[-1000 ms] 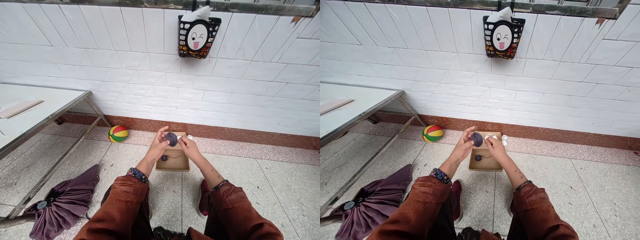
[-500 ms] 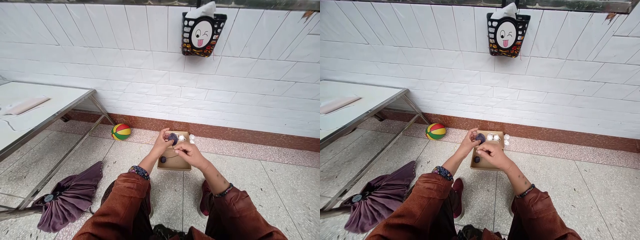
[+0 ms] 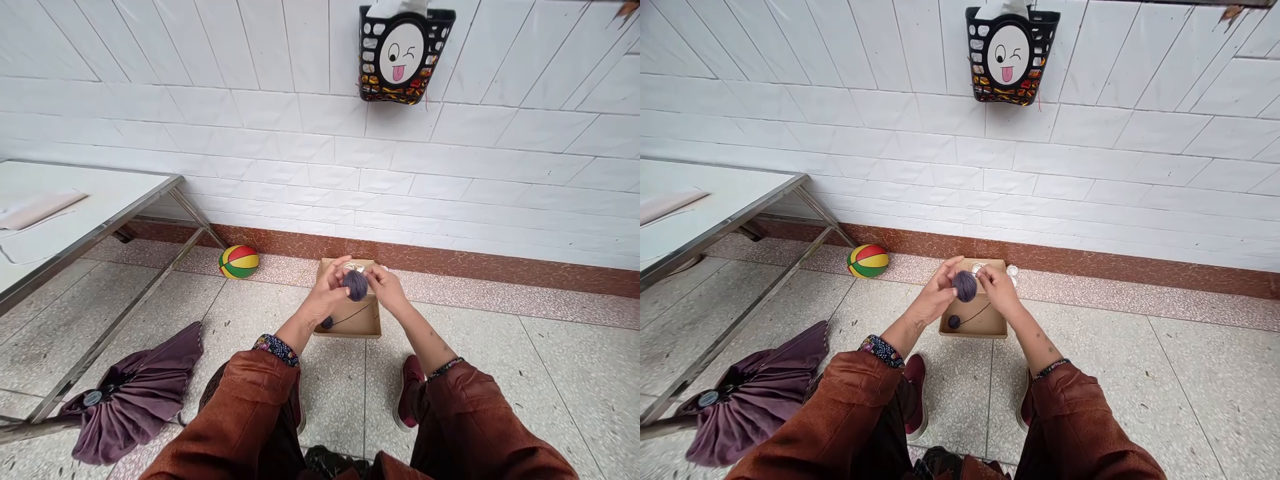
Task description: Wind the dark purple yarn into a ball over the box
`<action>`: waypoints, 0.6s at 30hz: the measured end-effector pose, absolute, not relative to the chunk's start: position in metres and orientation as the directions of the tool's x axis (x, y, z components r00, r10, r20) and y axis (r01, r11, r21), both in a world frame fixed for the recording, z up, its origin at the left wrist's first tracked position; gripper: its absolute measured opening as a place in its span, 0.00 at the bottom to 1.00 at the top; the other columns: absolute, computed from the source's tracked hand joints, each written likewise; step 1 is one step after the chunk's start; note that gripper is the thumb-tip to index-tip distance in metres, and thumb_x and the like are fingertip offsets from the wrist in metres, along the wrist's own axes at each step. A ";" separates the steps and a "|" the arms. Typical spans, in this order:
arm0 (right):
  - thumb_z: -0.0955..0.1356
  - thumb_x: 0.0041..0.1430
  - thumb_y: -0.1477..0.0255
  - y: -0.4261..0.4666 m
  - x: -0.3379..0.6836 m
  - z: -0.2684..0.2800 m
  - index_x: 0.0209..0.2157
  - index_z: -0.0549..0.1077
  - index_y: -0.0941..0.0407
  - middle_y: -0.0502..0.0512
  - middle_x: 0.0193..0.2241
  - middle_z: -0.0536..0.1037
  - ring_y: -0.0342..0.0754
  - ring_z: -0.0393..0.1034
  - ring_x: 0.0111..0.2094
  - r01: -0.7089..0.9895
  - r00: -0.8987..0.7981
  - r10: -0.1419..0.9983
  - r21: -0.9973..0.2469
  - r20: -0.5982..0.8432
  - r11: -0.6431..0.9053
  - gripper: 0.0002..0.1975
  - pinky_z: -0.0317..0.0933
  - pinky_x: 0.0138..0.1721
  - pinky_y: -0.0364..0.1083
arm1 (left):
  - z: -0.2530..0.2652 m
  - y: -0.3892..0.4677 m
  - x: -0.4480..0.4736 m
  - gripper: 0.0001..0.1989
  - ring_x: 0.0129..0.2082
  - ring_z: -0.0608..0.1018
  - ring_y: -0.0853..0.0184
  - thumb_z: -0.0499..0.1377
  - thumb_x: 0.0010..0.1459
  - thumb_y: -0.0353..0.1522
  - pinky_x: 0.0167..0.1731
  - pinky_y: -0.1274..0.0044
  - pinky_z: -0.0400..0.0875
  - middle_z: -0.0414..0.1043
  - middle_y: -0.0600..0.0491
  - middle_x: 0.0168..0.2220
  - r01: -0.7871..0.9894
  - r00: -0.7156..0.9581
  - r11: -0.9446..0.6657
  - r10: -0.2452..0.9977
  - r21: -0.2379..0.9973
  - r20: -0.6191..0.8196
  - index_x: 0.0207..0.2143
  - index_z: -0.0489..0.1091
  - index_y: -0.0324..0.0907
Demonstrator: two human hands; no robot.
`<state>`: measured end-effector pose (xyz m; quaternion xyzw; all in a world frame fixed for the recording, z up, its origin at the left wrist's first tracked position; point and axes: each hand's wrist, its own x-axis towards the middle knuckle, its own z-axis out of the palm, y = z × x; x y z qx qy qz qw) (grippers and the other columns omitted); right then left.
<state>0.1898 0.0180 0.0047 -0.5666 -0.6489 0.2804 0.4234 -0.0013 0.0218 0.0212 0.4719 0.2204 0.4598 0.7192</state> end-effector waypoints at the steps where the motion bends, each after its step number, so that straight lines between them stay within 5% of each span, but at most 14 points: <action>1: 0.64 0.65 0.66 0.016 0.186 0.002 0.31 0.72 0.54 0.48 0.22 0.69 0.46 0.63 0.25 0.533 -0.047 0.974 -0.819 0.220 0.211 0.10 0.56 0.30 0.43 | 0.022 0.025 -0.003 0.36 0.42 0.74 0.67 0.70 0.48 0.31 0.44 0.74 0.68 0.71 0.52 0.42 -0.495 0.442 0.153 0.892 0.855 0.096 0.60 0.64 0.47; 5: 0.63 0.69 0.68 -0.002 0.171 0.005 0.35 0.73 0.53 0.51 0.30 0.76 0.47 0.69 0.31 0.609 -0.293 0.922 -0.694 0.253 0.384 0.10 0.60 0.34 0.44 | 0.020 0.036 -0.009 0.33 0.40 0.75 0.68 0.70 0.46 0.31 0.41 0.74 0.70 0.71 0.53 0.42 -0.540 0.252 0.194 0.966 0.819 -0.063 0.56 0.66 0.46; 10: 0.62 0.71 0.69 -0.019 0.166 0.028 0.38 0.74 0.54 0.53 0.33 0.78 0.47 0.72 0.33 0.476 -0.524 0.782 -0.646 0.336 0.597 0.11 0.63 0.37 0.45 | 0.010 0.044 -0.011 0.31 0.38 0.74 0.68 0.70 0.44 0.32 0.38 0.73 0.71 0.70 0.54 0.42 -0.452 0.127 0.227 0.974 0.862 -0.190 0.52 0.66 0.45; 18: 0.67 0.67 0.66 -0.008 0.181 0.048 0.34 0.75 0.53 0.52 0.29 0.77 0.46 0.70 0.30 0.347 -0.248 0.842 -0.767 0.480 0.539 0.08 0.63 0.35 0.45 | 0.008 0.034 -0.003 0.35 0.38 0.74 0.69 0.69 0.44 0.30 0.41 0.74 0.68 0.67 0.54 0.41 -0.137 0.336 0.099 0.941 0.986 -0.048 0.56 0.63 0.46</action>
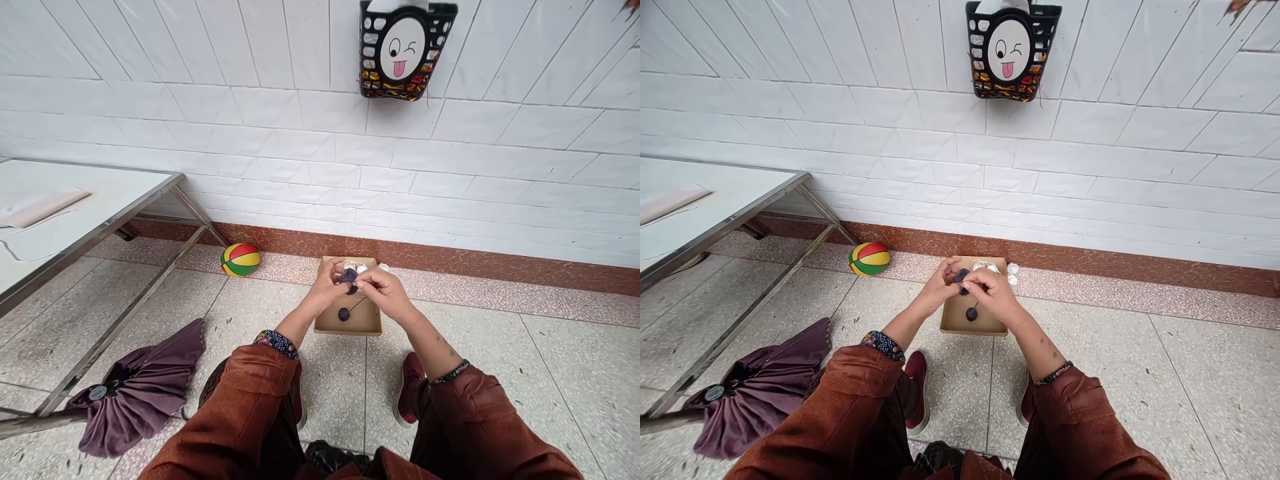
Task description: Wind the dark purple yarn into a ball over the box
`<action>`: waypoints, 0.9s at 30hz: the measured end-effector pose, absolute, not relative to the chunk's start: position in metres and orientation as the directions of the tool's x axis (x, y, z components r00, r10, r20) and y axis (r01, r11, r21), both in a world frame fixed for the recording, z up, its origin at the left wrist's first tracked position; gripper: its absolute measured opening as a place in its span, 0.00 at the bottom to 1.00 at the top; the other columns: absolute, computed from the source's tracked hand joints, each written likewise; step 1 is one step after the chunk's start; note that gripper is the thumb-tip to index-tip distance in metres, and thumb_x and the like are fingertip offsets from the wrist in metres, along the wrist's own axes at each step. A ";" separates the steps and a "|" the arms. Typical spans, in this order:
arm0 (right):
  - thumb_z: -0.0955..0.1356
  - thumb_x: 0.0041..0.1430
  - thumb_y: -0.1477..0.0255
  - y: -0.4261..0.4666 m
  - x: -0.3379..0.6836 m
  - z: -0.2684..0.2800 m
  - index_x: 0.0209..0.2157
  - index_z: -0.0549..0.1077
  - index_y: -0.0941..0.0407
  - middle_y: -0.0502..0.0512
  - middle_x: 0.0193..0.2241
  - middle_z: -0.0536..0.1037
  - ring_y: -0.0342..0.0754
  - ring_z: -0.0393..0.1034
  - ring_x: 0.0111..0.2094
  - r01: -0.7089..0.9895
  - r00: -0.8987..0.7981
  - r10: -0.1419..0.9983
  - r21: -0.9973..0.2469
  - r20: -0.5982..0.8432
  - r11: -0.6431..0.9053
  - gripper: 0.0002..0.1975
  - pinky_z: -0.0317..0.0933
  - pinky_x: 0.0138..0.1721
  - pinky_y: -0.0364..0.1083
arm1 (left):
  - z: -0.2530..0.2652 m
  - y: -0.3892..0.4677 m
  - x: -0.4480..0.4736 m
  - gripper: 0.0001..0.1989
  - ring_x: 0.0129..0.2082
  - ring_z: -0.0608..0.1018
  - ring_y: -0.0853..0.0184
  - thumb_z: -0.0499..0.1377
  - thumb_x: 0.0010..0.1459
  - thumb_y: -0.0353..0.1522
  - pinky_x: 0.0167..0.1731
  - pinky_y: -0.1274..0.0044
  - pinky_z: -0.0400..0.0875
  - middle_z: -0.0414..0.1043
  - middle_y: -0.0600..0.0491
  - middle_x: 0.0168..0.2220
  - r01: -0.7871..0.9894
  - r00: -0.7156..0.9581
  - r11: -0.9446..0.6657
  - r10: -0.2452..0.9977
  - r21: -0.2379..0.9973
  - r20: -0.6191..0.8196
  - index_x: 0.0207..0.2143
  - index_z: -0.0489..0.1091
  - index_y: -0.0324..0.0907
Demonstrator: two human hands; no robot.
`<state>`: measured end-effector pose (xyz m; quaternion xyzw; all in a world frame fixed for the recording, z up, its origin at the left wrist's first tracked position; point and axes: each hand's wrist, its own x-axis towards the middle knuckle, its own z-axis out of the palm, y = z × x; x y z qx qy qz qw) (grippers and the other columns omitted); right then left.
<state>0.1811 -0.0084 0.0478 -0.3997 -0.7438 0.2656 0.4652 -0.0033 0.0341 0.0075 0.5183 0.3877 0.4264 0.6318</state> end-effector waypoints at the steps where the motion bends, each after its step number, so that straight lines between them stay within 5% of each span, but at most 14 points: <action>1: 0.67 0.66 0.65 -0.005 0.183 0.047 0.34 0.75 0.53 0.52 0.30 0.78 0.46 0.70 0.31 0.358 -0.189 0.857 -0.779 0.480 0.515 0.09 0.63 0.35 0.45 | 0.009 0.032 -0.003 0.36 0.39 0.74 0.69 0.69 0.45 0.29 0.42 0.74 0.68 0.67 0.54 0.42 -0.129 0.391 0.090 0.920 0.988 -0.033 0.57 0.63 0.46; 6: 0.66 0.66 0.64 0.010 0.190 0.026 0.32 0.73 0.54 0.51 0.30 0.76 0.46 0.67 0.30 0.409 0.003 0.919 -0.839 0.395 0.360 0.11 0.61 0.34 0.45 | 0.018 0.023 -0.003 0.37 0.42 0.74 0.66 0.69 0.48 0.31 0.44 0.73 0.68 0.70 0.51 0.44 -0.296 0.611 0.120 0.786 0.948 0.091 0.61 0.63 0.48; 11: 0.63 0.68 0.65 0.010 0.183 0.000 0.32 0.71 0.53 0.49 0.26 0.73 0.46 0.66 0.28 0.540 -0.059 0.963 -0.803 0.264 0.254 0.11 0.59 0.32 0.44 | 0.024 0.028 -0.008 0.36 0.43 0.74 0.66 0.70 0.48 0.32 0.46 0.73 0.68 0.71 0.52 0.43 -0.480 0.463 0.146 0.880 0.865 0.109 0.60 0.65 0.48; 16: 0.61 0.70 0.68 -0.007 0.163 -0.008 0.36 0.72 0.53 0.53 0.34 0.77 0.48 0.70 0.34 0.635 -0.341 0.906 -0.649 0.250 0.418 0.10 0.61 0.37 0.44 | 0.016 0.040 -0.013 0.31 0.43 0.74 0.67 0.68 0.48 0.31 0.46 0.71 0.71 0.70 0.52 0.46 -0.586 0.260 0.204 0.964 0.784 -0.056 0.56 0.68 0.48; 20: 0.61 0.72 0.68 -0.024 0.154 0.007 0.38 0.73 0.54 0.53 0.32 0.77 0.47 0.70 0.32 0.582 -0.540 0.794 -0.558 0.278 0.591 0.11 0.61 0.35 0.44 | 0.012 0.045 -0.014 0.31 0.41 0.74 0.68 0.68 0.47 0.30 0.43 0.72 0.72 0.69 0.53 0.45 -0.509 0.190 0.202 0.974 0.837 -0.119 0.55 0.66 0.48; 27: 0.62 0.72 0.65 -0.037 0.166 0.052 0.38 0.75 0.52 0.53 0.31 0.78 0.48 0.72 0.32 0.421 -0.451 0.763 -0.644 0.463 0.639 0.12 0.64 0.36 0.46 | 0.009 0.039 -0.012 0.31 0.39 0.73 0.69 0.64 0.48 0.30 0.38 0.75 0.69 0.68 0.54 0.43 -0.348 0.243 0.208 0.962 0.914 -0.127 0.56 0.64 0.47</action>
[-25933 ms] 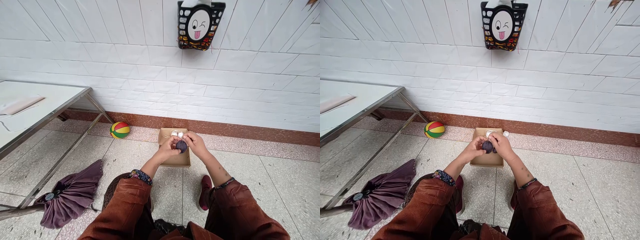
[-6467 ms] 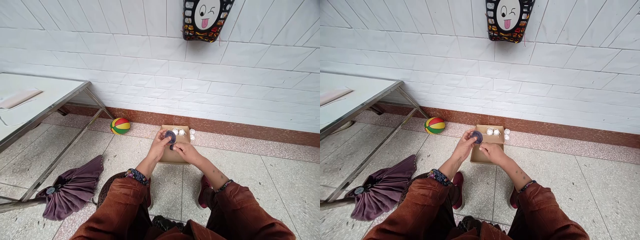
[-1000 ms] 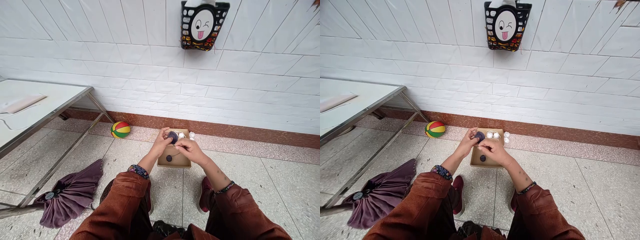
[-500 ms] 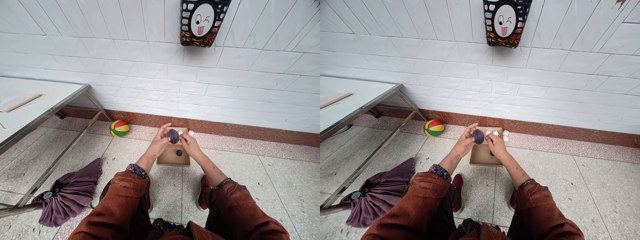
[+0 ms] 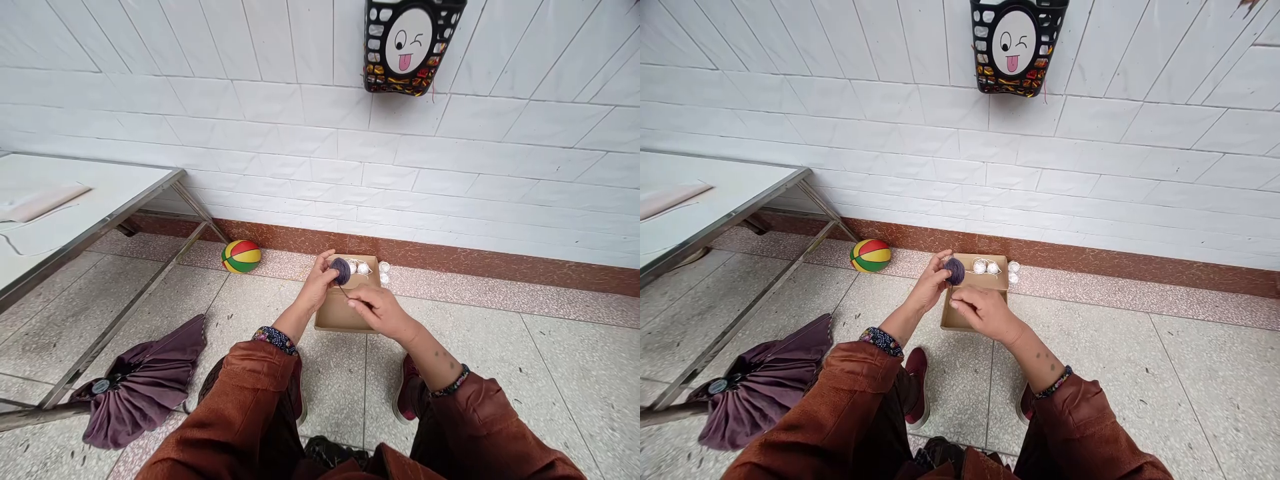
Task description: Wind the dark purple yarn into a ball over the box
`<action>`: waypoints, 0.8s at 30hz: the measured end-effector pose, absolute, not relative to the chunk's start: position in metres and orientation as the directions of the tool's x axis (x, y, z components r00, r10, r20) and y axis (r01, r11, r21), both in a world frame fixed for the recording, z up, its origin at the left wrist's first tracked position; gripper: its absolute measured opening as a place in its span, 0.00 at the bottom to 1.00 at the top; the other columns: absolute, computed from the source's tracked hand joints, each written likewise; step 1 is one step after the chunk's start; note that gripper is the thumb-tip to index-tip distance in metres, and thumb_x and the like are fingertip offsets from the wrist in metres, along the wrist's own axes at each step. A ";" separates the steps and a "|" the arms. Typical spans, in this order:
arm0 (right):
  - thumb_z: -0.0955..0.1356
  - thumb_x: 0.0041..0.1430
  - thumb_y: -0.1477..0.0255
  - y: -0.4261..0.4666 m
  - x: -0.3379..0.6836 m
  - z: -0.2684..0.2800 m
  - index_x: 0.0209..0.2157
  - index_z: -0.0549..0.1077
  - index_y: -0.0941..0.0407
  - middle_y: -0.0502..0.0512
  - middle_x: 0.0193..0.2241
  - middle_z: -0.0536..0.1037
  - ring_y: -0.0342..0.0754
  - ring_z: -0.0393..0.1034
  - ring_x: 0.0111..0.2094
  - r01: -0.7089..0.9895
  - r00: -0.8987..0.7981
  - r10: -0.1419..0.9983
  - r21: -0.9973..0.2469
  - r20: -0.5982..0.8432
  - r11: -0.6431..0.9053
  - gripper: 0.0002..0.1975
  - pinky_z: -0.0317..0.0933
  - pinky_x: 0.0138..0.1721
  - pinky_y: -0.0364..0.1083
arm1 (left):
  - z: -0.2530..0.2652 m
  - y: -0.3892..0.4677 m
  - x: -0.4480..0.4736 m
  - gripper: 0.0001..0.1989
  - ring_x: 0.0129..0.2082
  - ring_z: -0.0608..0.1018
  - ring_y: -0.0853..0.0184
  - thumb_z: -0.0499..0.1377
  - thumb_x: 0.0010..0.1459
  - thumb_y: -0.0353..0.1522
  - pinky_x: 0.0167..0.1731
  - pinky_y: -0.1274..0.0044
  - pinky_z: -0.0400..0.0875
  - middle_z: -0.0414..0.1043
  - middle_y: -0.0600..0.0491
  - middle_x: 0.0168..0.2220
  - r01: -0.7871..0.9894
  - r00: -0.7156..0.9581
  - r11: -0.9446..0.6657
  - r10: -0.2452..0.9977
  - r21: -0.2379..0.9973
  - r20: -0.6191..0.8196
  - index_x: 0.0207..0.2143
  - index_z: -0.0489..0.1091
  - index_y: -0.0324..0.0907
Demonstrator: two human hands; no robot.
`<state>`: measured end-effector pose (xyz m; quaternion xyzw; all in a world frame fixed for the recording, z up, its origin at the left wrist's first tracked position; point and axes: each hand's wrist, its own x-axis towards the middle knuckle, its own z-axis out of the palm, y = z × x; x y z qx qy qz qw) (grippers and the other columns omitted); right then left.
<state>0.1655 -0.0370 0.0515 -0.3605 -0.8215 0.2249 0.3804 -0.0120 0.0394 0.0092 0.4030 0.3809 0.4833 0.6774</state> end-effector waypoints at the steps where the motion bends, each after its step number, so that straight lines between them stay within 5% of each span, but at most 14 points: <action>1: 0.62 0.71 0.65 -0.035 0.169 0.054 0.38 0.75 0.52 0.53 0.32 0.79 0.48 0.72 0.32 0.411 -0.396 0.782 -0.668 0.482 0.620 0.12 0.64 0.36 0.46 | 0.009 0.037 -0.011 0.31 0.39 0.72 0.68 0.64 0.48 0.30 0.38 0.76 0.68 0.69 0.53 0.42 -0.319 0.279 0.215 0.952 0.923 -0.126 0.57 0.64 0.47; 7: 0.63 0.69 0.62 -0.013 0.186 0.044 0.35 0.74 0.53 0.52 0.31 0.77 0.48 0.70 0.32 0.443 -0.013 0.899 -0.803 0.438 0.398 0.13 0.63 0.36 0.46 | 0.015 0.018 0.000 0.35 0.40 0.73 0.65 0.67 0.46 0.29 0.41 0.74 0.67 0.72 0.51 0.41 -0.307 0.619 0.226 0.786 0.925 0.013 0.59 0.67 0.48; 10: 0.62 0.69 0.61 -0.002 0.189 0.026 0.34 0.72 0.53 0.50 0.27 0.74 0.47 0.68 0.29 0.476 0.031 0.938 -0.831 0.345 0.289 0.14 0.61 0.34 0.45 | 0.022 0.012 0.001 0.35 0.41 0.74 0.65 0.68 0.48 0.31 0.42 0.74 0.67 0.71 0.50 0.43 -0.406 0.633 0.283 0.773 0.869 0.044 0.60 0.67 0.48; 16: 0.61 0.69 0.66 -0.001 0.175 -0.005 0.36 0.72 0.52 0.53 0.30 0.76 0.50 0.70 0.33 0.631 -0.145 0.960 -0.725 0.241 0.277 0.10 0.61 0.34 0.45 | 0.020 0.023 -0.003 0.34 0.41 0.73 0.68 0.68 0.48 0.31 0.45 0.75 0.68 0.69 0.53 0.41 -0.560 0.394 0.214 0.919 0.800 0.030 0.59 0.68 0.47; 24: 0.61 0.71 0.68 -0.025 0.156 0.010 0.37 0.73 0.53 0.54 0.33 0.77 0.48 0.71 0.33 0.567 -0.528 0.799 -0.581 0.287 0.583 0.11 0.63 0.36 0.46 | 0.004 0.037 -0.008 0.36 0.39 0.72 0.69 0.68 0.46 0.29 0.41 0.74 0.69 0.66 0.55 0.42 -0.417 0.209 0.155 0.975 0.896 -0.071 0.59 0.63 0.50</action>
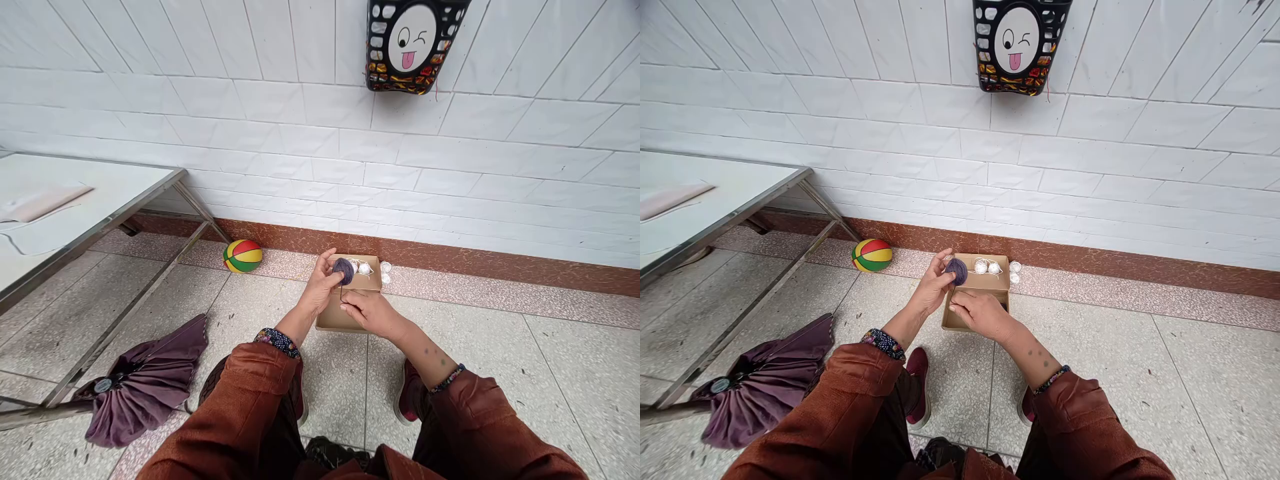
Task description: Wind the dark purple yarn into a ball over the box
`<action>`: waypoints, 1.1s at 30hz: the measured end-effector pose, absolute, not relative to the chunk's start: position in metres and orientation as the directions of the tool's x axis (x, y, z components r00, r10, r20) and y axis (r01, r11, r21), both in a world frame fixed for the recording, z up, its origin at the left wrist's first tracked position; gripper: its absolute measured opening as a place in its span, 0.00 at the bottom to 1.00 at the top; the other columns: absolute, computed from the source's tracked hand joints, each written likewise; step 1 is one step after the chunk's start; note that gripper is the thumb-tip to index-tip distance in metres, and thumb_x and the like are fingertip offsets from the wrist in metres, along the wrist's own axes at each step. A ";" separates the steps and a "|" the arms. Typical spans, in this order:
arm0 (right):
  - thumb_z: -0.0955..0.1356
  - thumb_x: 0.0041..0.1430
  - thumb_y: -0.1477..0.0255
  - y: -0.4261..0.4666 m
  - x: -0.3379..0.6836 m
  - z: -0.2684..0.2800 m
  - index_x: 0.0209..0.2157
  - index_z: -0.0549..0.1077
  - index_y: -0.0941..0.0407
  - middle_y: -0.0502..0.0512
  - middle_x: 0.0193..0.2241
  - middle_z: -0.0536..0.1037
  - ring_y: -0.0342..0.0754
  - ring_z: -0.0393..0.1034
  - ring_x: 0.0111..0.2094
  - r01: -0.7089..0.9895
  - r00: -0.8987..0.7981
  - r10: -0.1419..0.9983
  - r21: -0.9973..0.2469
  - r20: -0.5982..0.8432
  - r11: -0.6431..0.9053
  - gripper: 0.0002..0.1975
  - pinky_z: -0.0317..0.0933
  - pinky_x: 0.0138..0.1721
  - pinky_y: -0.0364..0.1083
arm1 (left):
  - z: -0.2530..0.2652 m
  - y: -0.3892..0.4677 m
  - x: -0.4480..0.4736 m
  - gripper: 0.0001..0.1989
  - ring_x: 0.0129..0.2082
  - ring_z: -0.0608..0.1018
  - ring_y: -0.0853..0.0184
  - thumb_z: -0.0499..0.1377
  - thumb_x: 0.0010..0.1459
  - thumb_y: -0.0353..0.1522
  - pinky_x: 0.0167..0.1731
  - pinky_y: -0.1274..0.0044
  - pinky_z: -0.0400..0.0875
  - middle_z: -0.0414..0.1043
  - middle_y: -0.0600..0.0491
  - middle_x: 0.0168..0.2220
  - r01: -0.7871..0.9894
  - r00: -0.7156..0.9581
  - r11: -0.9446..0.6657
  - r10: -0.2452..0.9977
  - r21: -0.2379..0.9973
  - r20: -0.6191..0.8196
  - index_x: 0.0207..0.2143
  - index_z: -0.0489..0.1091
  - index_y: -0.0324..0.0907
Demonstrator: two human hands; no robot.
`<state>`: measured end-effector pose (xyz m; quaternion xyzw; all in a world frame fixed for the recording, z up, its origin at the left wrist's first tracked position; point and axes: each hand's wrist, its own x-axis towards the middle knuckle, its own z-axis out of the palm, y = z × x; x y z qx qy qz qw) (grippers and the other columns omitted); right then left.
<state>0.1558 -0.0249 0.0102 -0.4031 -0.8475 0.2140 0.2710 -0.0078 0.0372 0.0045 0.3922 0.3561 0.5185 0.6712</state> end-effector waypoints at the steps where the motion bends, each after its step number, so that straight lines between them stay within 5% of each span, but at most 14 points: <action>1: 0.61 0.72 0.67 -0.027 0.157 0.017 0.37 0.73 0.53 0.54 0.33 0.77 0.48 0.71 0.33 0.534 -0.528 0.787 -0.596 0.319 0.600 0.11 0.63 0.37 0.46 | 0.003 0.037 -0.007 0.37 0.39 0.72 0.70 0.68 0.46 0.29 0.41 0.75 0.68 0.66 0.55 0.41 -0.383 0.207 0.134 0.977 0.914 -0.056 0.59 0.63 0.49; 7: 0.64 0.70 0.67 -0.022 0.172 0.046 0.37 0.74 0.52 0.53 0.32 0.78 0.49 0.73 0.34 0.394 -0.274 0.821 -0.721 0.500 0.570 0.09 0.65 0.39 0.47 | 0.004 0.029 -0.003 0.38 0.40 0.72 0.69 0.69 0.46 0.29 0.44 0.74 0.66 0.66 0.55 0.41 -0.276 0.346 0.118 0.938 0.954 -0.016 0.60 0.63 0.49; 13: 0.64 0.69 0.65 -0.001 0.183 0.022 0.34 0.73 0.53 0.53 0.32 0.77 0.49 0.71 0.35 0.493 0.000 0.904 -0.787 0.427 0.372 0.11 0.64 0.39 0.47 | 0.017 0.015 -0.001 0.37 0.43 0.73 0.65 0.70 0.47 0.32 0.45 0.73 0.66 0.71 0.51 0.43 -0.386 0.603 0.219 0.795 0.896 0.066 0.61 0.65 0.48; 18: 0.62 0.69 0.68 0.002 0.176 -0.008 0.38 0.74 0.53 0.54 0.32 0.78 0.50 0.72 0.34 0.622 -0.101 0.961 -0.737 0.258 0.263 0.10 0.63 0.36 0.46 | 0.017 0.021 -0.003 0.37 0.43 0.73 0.66 0.70 0.47 0.31 0.46 0.74 0.66 0.71 0.52 0.43 -0.527 0.468 0.237 0.883 0.816 0.046 0.61 0.66 0.48; 22: 0.62 0.70 0.68 -0.011 0.162 -0.011 0.41 0.74 0.53 0.56 0.37 0.79 0.50 0.73 0.36 0.664 -0.322 0.917 -0.634 0.237 0.397 0.09 0.64 0.36 0.46 | 0.009 0.032 -0.005 0.35 0.40 0.73 0.69 0.69 0.47 0.30 0.44 0.74 0.67 0.69 0.54 0.41 -0.561 0.313 0.208 0.949 0.801 -0.028 0.59 0.66 0.48; 26: 0.62 0.71 0.67 -0.024 0.155 0.004 0.37 0.73 0.53 0.54 0.33 0.77 0.48 0.71 0.33 0.571 -0.437 0.848 -0.635 0.301 0.520 0.11 0.63 0.36 0.45 | 0.004 0.037 -0.007 0.36 0.38 0.72 0.71 0.69 0.47 0.29 0.41 0.76 0.67 0.67 0.56 0.41 -0.458 0.240 0.179 0.968 0.871 -0.073 0.59 0.65 0.49; 33: 0.64 0.68 0.65 -0.018 0.174 0.033 0.34 0.73 0.54 0.50 0.27 0.74 0.45 0.66 0.27 0.381 -0.174 0.879 -0.793 0.444 0.476 0.10 0.60 0.31 0.44 | 0.003 0.027 -0.002 0.35 0.39 0.70 0.69 0.68 0.46 0.28 0.42 0.76 0.66 0.66 0.56 0.39 -0.302 0.395 0.138 0.919 0.943 -0.008 0.59 0.66 0.48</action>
